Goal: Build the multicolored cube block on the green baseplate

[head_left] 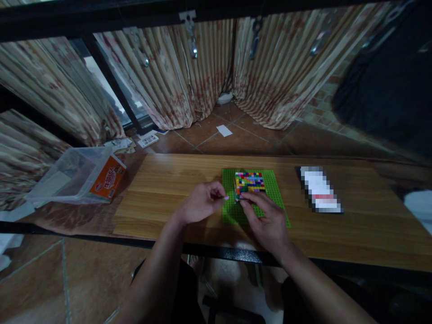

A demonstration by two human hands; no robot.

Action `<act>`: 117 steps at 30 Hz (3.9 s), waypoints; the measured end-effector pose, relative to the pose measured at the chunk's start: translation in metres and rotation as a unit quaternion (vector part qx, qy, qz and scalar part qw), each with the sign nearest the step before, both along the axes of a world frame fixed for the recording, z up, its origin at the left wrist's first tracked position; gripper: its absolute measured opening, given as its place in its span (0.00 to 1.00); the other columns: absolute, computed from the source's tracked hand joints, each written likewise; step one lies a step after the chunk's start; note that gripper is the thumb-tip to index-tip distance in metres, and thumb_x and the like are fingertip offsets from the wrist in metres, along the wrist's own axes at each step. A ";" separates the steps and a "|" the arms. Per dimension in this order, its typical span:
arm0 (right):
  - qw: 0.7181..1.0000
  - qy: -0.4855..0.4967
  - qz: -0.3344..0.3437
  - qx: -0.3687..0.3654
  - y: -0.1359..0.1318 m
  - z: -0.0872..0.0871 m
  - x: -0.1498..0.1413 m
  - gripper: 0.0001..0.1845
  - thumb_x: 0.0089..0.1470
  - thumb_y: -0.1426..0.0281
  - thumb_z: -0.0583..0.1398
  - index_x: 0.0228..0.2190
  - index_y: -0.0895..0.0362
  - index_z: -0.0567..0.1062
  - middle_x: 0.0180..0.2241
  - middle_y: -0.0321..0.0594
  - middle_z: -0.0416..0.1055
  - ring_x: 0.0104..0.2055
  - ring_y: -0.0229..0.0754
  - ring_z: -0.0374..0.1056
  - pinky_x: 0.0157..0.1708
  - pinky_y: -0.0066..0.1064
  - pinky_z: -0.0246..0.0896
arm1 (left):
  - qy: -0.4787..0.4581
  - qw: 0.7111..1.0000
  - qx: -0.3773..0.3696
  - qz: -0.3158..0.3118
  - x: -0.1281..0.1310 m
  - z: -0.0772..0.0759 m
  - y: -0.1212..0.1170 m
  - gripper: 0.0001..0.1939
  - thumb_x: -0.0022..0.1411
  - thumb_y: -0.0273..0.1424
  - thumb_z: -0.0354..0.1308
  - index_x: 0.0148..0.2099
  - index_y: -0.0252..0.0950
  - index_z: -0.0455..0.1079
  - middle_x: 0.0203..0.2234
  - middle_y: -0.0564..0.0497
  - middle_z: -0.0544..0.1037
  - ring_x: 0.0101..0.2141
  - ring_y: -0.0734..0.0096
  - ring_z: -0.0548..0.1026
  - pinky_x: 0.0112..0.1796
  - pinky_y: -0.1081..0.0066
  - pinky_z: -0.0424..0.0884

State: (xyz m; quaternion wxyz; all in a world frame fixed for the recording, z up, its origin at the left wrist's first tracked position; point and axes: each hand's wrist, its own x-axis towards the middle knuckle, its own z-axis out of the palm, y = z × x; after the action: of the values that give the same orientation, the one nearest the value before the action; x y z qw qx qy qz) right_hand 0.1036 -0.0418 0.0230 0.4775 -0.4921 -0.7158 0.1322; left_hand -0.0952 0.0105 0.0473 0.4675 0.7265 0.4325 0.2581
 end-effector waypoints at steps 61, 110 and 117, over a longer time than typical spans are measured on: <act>0.995 -0.067 -0.059 -0.042 0.015 0.003 0.034 0.09 0.62 0.66 0.56 0.39 0.54 0.76 0.37 0.42 0.76 0.39 0.44 0.73 0.38 0.36 0.69 | 0.020 0.982 0.037 0.182 0.054 -0.017 -0.024 0.08 0.59 0.26 0.51 0.29 0.35 0.69 0.19 0.56 0.69 0.22 0.76 0.67 0.26 0.75 0.60; 0.983 -0.177 -0.048 0.005 0.015 -0.011 0.023 0.11 0.61 0.67 0.57 0.36 0.55 0.79 0.41 0.44 0.74 0.45 0.48 0.69 0.45 0.43 0.67 | 0.200 0.962 0.137 0.127 0.069 -0.022 -0.040 0.15 0.68 0.31 0.47 0.49 0.38 0.73 0.41 0.48 0.82 0.38 0.64 0.80 0.39 0.67 0.73; 0.985 -0.167 -0.047 0.003 0.014 -0.010 0.024 0.10 0.61 0.68 0.57 0.36 0.55 0.79 0.41 0.44 0.74 0.45 0.48 0.69 0.45 0.43 0.67 | 0.223 0.955 0.147 0.127 0.069 -0.025 -0.040 0.16 0.68 0.32 0.46 0.52 0.39 0.71 0.42 0.48 0.81 0.39 0.64 0.80 0.40 0.68 0.74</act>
State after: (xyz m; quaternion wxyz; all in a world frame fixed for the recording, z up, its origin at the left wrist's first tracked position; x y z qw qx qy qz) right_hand 0.1275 -0.0275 0.0134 0.3582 -0.5387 -0.7622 0.0237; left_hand -0.0260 -0.0297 0.0226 0.2107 0.7652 0.5718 0.2078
